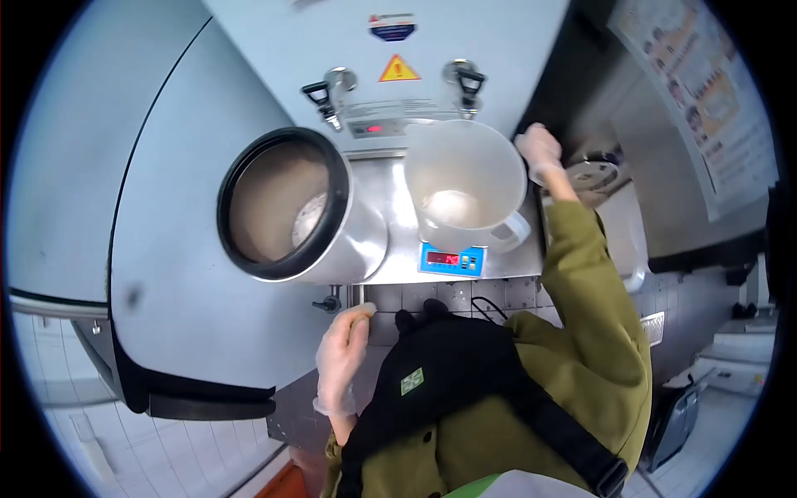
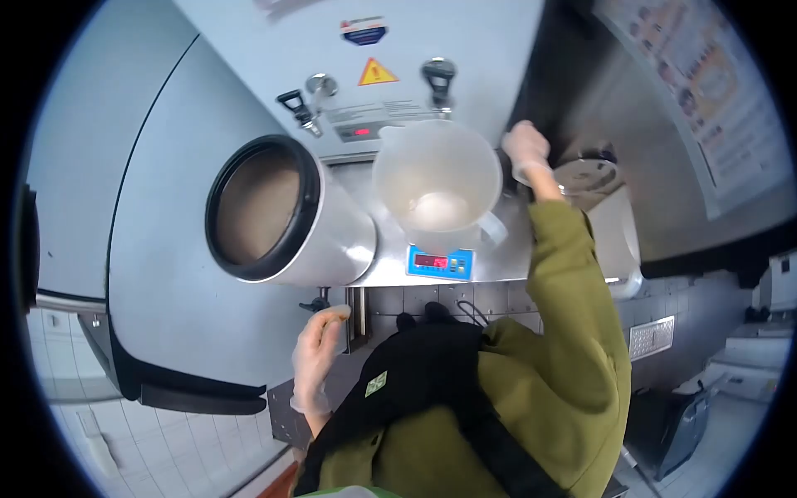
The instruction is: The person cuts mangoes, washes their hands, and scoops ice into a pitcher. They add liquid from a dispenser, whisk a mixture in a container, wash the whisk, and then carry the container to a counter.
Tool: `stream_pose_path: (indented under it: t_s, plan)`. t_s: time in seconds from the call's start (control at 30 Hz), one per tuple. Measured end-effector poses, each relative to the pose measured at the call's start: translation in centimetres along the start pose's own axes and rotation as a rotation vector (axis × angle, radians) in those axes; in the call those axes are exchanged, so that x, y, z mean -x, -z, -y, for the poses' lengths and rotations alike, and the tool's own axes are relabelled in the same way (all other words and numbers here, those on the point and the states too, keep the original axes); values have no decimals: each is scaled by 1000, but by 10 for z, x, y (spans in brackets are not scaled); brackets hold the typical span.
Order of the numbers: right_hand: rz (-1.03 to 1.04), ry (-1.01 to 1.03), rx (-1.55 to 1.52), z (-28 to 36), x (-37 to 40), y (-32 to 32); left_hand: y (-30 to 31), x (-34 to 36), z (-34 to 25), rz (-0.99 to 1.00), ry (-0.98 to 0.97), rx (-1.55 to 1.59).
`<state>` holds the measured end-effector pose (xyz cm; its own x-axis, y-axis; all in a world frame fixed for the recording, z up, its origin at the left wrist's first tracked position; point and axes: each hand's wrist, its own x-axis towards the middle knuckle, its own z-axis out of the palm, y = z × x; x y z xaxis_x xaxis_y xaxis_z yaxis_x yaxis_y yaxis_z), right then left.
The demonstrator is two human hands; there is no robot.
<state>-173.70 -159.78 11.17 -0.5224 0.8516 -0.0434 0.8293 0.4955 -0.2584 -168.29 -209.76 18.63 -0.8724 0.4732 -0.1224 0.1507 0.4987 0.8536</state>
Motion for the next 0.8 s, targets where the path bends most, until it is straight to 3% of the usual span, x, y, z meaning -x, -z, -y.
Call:
stream_pose_path:
  t_s: [0.07, 0.1, 0.17, 0.3, 0.33, 0.4, 0.5, 0.53, 0.6, 0.67, 0.73, 0.8]
  plan:
    - [47, 29, 55, 15, 51, 52, 8, -10, 3, 43, -37, -21]
    - [-46, 15, 61, 19, 78, 72, 11, -16, 4, 70, -80, -64]
    - [-207, 219, 42, 9, 130, 108, 18, -29, -2, 133, -220, -59]
    - [-424, 567, -372, 20, 246, 205, 42, -46, -38, 216, -387, 13]
    - [-516, 609, -351, 18, 263, 221, 48, -49, -44, 237, -420, 33]
    - [-759, 663, -381, 29, 288, 239, 54, -54, -44, 239, -496, 81]
    - [-920, 709, -736, 70, 296, 235, 65, -56, -39, 233, -507, 164]
    - [-875, 1014, -769, 93, 290, 236, 67, -56, -35, 210, -517, 180]
    - [-839, 1335, -504, 138, 285, 239, 71, -52, -25, 161, -526, 210]
    - [-713, 1506, 18, 177, 291, 240, 81, -45, -16, 156, -472, 256]
    - [-570, 1772, 218, 218, 292, 221, 90, -38, -5, 126, -434, 298]
    - [-557, 1941, 239, 250, 286, 175, 93, -32, 12, 77, -417, 342]
